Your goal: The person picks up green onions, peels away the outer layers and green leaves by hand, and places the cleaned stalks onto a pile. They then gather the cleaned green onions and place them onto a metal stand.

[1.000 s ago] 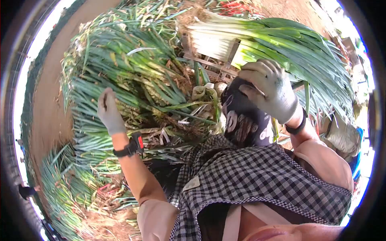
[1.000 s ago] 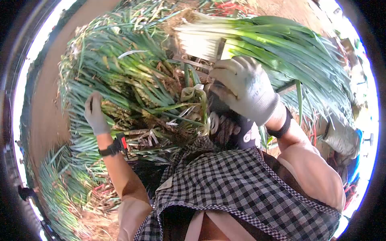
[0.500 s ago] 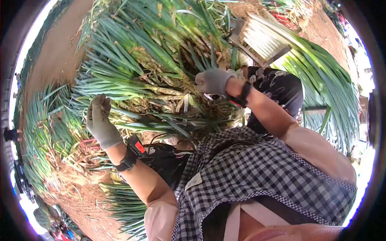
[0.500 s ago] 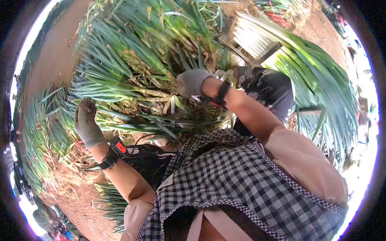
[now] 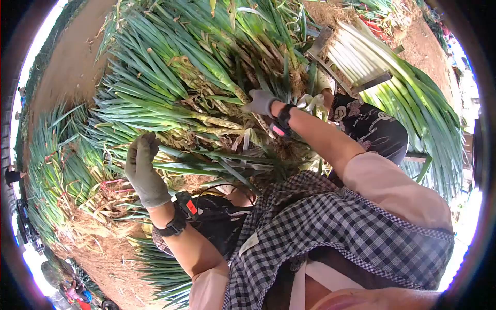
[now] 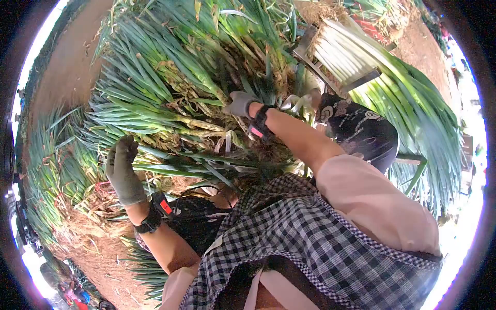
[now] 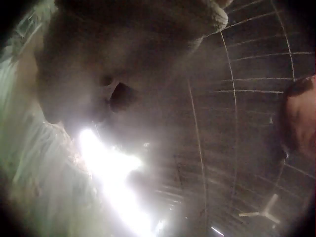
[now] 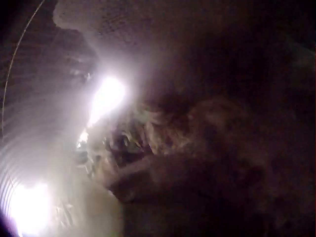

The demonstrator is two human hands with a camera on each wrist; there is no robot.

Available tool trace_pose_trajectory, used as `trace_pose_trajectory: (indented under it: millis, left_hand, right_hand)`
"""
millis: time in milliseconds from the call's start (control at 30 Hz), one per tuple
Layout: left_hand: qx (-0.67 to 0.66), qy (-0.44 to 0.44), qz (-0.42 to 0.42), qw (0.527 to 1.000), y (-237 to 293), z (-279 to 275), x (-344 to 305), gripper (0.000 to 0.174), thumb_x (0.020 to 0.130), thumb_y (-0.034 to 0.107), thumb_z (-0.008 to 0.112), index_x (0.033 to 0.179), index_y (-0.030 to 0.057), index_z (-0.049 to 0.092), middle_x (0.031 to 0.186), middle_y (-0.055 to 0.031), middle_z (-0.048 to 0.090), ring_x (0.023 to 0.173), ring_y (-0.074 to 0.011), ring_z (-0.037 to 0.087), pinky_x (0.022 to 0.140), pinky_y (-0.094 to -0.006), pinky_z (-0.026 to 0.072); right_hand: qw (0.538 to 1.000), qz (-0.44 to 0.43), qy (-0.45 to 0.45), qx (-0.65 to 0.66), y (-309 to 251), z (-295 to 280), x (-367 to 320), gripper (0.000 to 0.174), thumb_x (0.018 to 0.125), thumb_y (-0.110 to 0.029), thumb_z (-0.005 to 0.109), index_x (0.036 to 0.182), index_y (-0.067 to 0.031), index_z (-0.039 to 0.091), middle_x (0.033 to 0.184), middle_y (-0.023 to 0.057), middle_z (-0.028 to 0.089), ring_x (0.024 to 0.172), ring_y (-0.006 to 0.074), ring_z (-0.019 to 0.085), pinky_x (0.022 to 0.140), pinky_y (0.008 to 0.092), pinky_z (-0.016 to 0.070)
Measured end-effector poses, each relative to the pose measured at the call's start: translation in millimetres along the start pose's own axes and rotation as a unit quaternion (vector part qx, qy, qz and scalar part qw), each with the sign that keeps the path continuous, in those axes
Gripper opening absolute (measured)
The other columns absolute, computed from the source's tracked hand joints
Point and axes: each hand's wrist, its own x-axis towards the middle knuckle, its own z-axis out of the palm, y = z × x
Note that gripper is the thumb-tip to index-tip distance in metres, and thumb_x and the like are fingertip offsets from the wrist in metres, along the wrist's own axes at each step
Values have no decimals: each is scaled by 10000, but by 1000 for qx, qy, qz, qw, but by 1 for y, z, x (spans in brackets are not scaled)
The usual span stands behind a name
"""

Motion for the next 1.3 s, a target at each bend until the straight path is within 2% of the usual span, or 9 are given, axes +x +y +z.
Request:
trace_pose_trajectory:
  millis: [367, 500, 533, 700, 767, 1033, 1167, 1233, 1300]
  left_hand:
    - [12, -189, -120, 974, -21, 94, -43, 414, 882, 247, 677, 1173, -34, 586, 868, -41, 655, 743, -103, 606, 619, -217, 467]
    - [-63, -202, -97, 972, -34, 117, -66, 157, 898, 162, 645, 840, 21, 609, 756, -7, 618, 636, -68, 547, 596, -203, 437]
    - [-61, -205, -94, 972, -34, 120, -72, 157, 898, 162, 645, 840, 21, 609, 756, -7, 618, 636, -68, 547, 596, -203, 437]
    - [-80, -218, 7, 973, -33, 162, -106, 102, 883, 97, 617, 900, -4, 624, 732, -10, 607, 609, -70, 539, 545, -210, 409]
    - [-123, -235, -50, 963, -42, 168, -111, 90, 869, 77, 616, 905, -4, 627, 723, -17, 603, 600, -77, 533, 545, -215, 406]
    - [-280, -222, -273, 893, -57, 164, -127, 93, 880, 81, 585, 839, 8, 625, 779, -25, 614, 569, -101, 549, 492, -221, 421]
    - [-29, -350, -220, 910, -115, 164, -132, 188, 878, 120, 599, 1011, 4, 665, 904, -48, 675, 668, -145, 621, 608, -270, 496]
    - [551, -506, 35, 663, -172, 156, -126, 255, 856, 204, 667, 997, -8, 662, 938, -65, 684, 764, -170, 637, 711, -297, 509]
    - [523, -439, 50, 729, -222, 133, -129, 313, 847, 239, 684, 1015, -23, 649, 940, -72, 685, 798, -177, 634, 740, -304, 506]
  right_hand:
    - [952, -147, 41, 266, -41, -44, -173, 439, 828, -278, 726, 1098, 14, 540, 839, 86, 610, 774, 141, 539, 676, 332, 468]
    - [975, -154, -8, 159, -45, -62, -208, 453, 810, -318, 751, 1073, -7, 554, 828, 110, 615, 722, 165, 569, 668, 343, 479]
    - [976, -170, -10, 134, -43, -82, -211, 560, 814, -532, 664, 1073, -45, 569, 864, 211, 637, 838, 401, 627, 711, 418, 506]
    - [878, -299, 172, 331, -38, -139, -182, 579, 825, -504, 673, 1107, -3, 606, 920, 171, 676, 835, 264, 663, 737, 365, 508]
    - [905, -217, 76, 357, -42, -159, -177, 579, 814, -448, 723, 1121, 32, 620, 939, 72, 675, 862, 110, 583, 785, 280, 482]
    - [828, -263, 62, 492, -45, -152, -195, 545, 767, -369, 779, 1134, 12, 643, 951, 51, 688, 880, 113, 607, 805, 274, 487]
    - [841, -243, 57, 480, -42, -146, -190, 511, 737, -363, 801, 1071, 1, 670, 866, 40, 671, 812, 101, 607, 723, 264, 489]
    - [825, -236, 44, 511, -46, -145, -193, 493, 738, -349, 802, 1055, 6, 672, 853, 42, 674, 787, 105, 605, 721, 263, 486]
    - [833, -212, 43, 508, -45, -144, -189, 494, 739, -347, 803, 1048, 16, 670, 837, 37, 674, 768, 99, 602, 701, 259, 483]
